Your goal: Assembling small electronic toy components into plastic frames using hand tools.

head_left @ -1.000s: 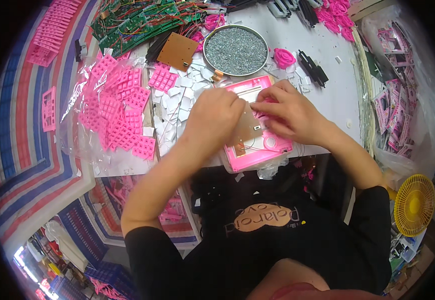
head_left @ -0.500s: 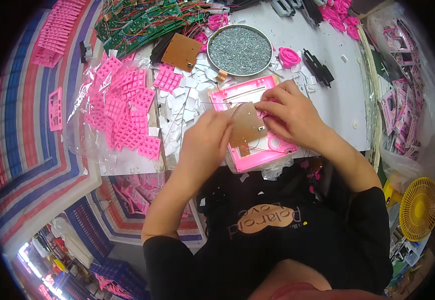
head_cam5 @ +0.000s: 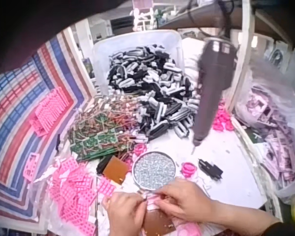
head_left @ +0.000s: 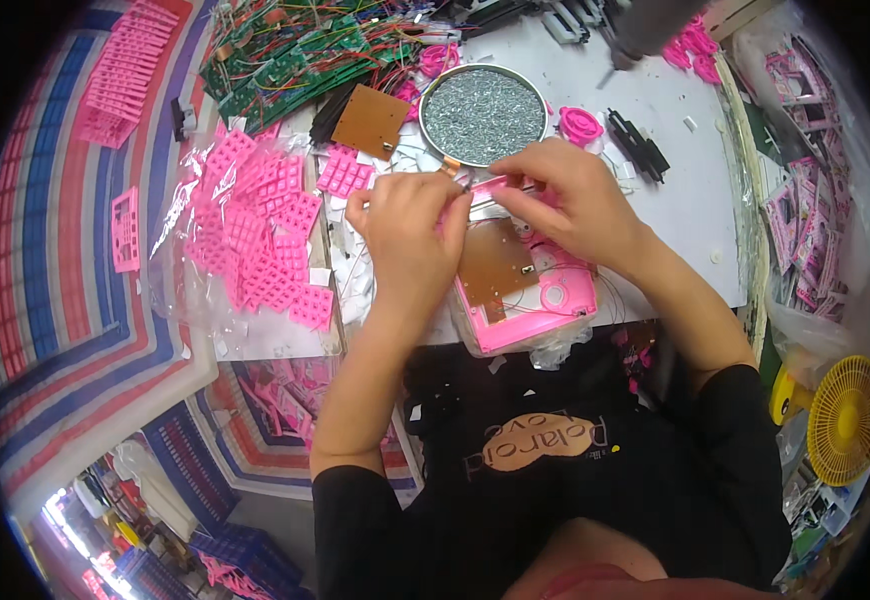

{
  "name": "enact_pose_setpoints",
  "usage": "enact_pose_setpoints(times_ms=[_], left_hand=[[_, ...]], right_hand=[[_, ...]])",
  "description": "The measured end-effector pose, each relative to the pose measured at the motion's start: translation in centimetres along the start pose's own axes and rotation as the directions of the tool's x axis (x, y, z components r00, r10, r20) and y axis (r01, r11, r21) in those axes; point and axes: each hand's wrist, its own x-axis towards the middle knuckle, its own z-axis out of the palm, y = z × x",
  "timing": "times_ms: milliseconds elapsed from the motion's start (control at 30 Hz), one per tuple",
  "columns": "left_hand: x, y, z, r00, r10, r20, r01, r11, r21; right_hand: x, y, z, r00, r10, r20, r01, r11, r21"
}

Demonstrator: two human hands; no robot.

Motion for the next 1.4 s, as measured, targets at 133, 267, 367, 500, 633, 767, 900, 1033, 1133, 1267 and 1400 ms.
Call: enact_pose_setpoints(times_ms=[133,267,367,500,633,767,900,1033,1133,1267,1400], left_hand=[[-1.0,1.3,-0.3,0.999,0.016,0.048,-0.015,1.000,-0.014],[-0.6,1.1,-1.4,0.927,-0.150,0.344,0.270,0.903,-0.333],[-0.3,0.5,-1.5,0.847,-0.198,0.493,0.453,0.754,-0.476],[-0.7,0.2,-1.5,0.877,-0.163,0.452,0.389,0.794,-0.468],[-1.3,0.4,-1.1,0.930,-0.109,0.351,0.280,0.830,-0.482],[-1.5,0.7,-1.3,0.981,0.081,0.175,-0.008,0.924,-0.383],[-1.9,0.3,-0.7,0.986,0.139,0.096,-0.102,0.944,-0.314],[-2.8,-0.3,-0.6,0.985,-0.125,0.116,0.151,0.954,-0.258],[-2.9,0.7,-1.0,0.992,-0.092,0.091,0.111,0.964,-0.240],[-2.3,1.1,-1.1,0.996,-0.020,0.090,0.043,0.966,-0.255],[-2.6,0.9,-1.1,0.998,0.027,0.050,-0.014,0.969,-0.248]], right_hand=[[0.3,-0.8,0.5,0.988,0.120,0.093,-0.139,0.960,0.244],[-0.4,0.4,0.6,0.998,-0.021,0.052,0.004,0.951,0.308],[-0.8,1.4,0.1,0.982,-0.187,0.018,0.179,0.960,0.215],[-2.2,1.1,0.4,0.979,-0.202,-0.004,0.201,0.972,0.124],[-4.4,-1.3,0.2,0.991,0.068,0.116,-0.103,0.941,0.324],[-4.1,-0.7,0.0,0.988,-0.036,0.148,-0.021,0.929,0.370],[-4.1,-1.6,-2.0,0.952,0.065,0.298,-0.179,0.910,0.373],[-6.4,-0.2,-4.1,0.937,-0.163,0.310,0.043,0.932,0.360],[-6.1,4.3,-7.0,0.977,-0.007,-0.215,-0.062,0.948,-0.313],[-7.9,10.3,-9.1,0.940,0.211,-0.268,-0.316,0.833,-0.454],[-7.6,10.6,-8.9,0.862,0.378,-0.339,-0.466,0.854,-0.232]])
